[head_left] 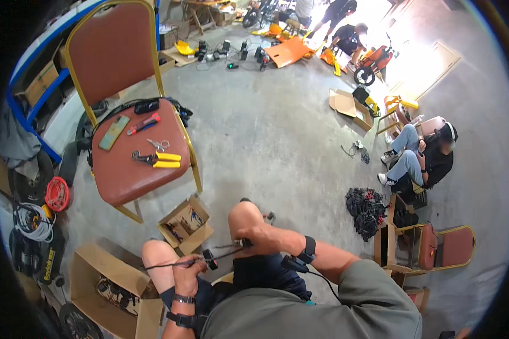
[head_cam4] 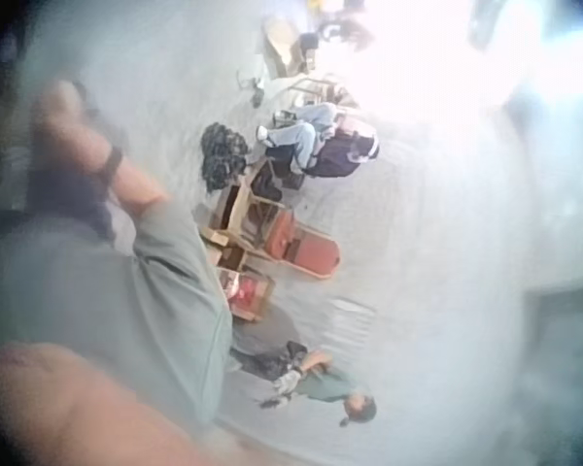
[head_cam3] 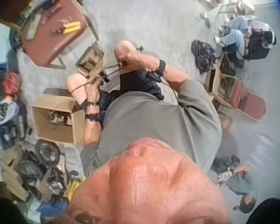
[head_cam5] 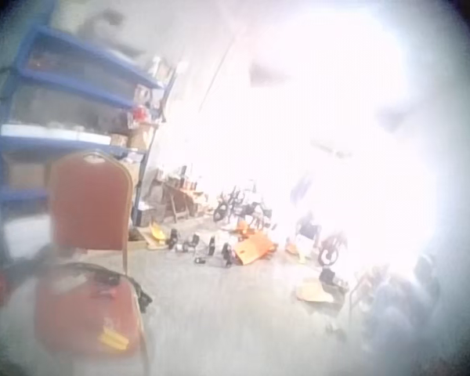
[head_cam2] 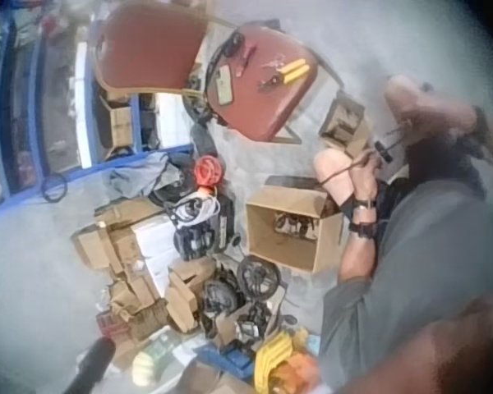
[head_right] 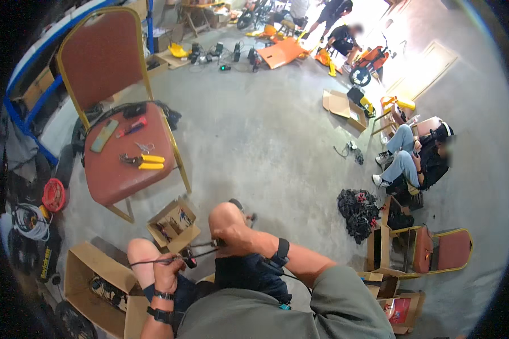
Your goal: Repairing a wiring harness using pliers and electrical tape.
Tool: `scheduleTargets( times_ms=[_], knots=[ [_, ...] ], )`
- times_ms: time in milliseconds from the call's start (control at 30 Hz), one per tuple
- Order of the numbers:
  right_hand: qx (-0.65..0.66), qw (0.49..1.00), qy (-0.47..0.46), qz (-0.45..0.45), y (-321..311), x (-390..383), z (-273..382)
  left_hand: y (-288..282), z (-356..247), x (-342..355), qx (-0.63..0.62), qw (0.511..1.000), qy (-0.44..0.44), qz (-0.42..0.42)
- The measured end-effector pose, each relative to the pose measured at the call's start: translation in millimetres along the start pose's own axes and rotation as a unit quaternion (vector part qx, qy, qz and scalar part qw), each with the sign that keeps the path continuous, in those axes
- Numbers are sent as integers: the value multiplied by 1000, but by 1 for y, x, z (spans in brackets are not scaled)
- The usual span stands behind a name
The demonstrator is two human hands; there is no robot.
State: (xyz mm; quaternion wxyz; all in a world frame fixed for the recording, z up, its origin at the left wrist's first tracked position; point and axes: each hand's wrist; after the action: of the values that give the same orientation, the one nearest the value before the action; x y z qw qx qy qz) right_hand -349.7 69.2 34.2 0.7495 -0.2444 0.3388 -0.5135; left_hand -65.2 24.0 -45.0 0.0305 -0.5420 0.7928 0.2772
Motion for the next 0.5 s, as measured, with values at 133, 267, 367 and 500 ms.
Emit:
scheduleTargets(
  times_ms=[133, 267, 367, 500],
  knots=[
    [32, 999, 12, 37, -3, -7, 1, 0, -7, 0, -14, 999, -22, 31],
    [45, 998, 25, 38, -1, -4, -1, -1, -6, 4, -37, 999, 12, 18],
    [59, 995, 52, 54, -7, -1, 2, -2, -5, 6, -48, 998, 24, 11],
    [59, 995, 37, 75, -4, 7, 1, -1, -9, 1, -67, 997, 31, -3]
  ],
)
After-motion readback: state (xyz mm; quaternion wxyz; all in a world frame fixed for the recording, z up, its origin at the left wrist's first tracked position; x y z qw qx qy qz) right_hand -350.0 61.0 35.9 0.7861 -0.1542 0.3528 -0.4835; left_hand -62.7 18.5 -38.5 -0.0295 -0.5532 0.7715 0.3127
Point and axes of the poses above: each hand's wrist, its own x-axis towards the middle knuckle, its own y-axis out of the palm, z = x × y, and after that the axes turned 5 degrees about y, right-handed
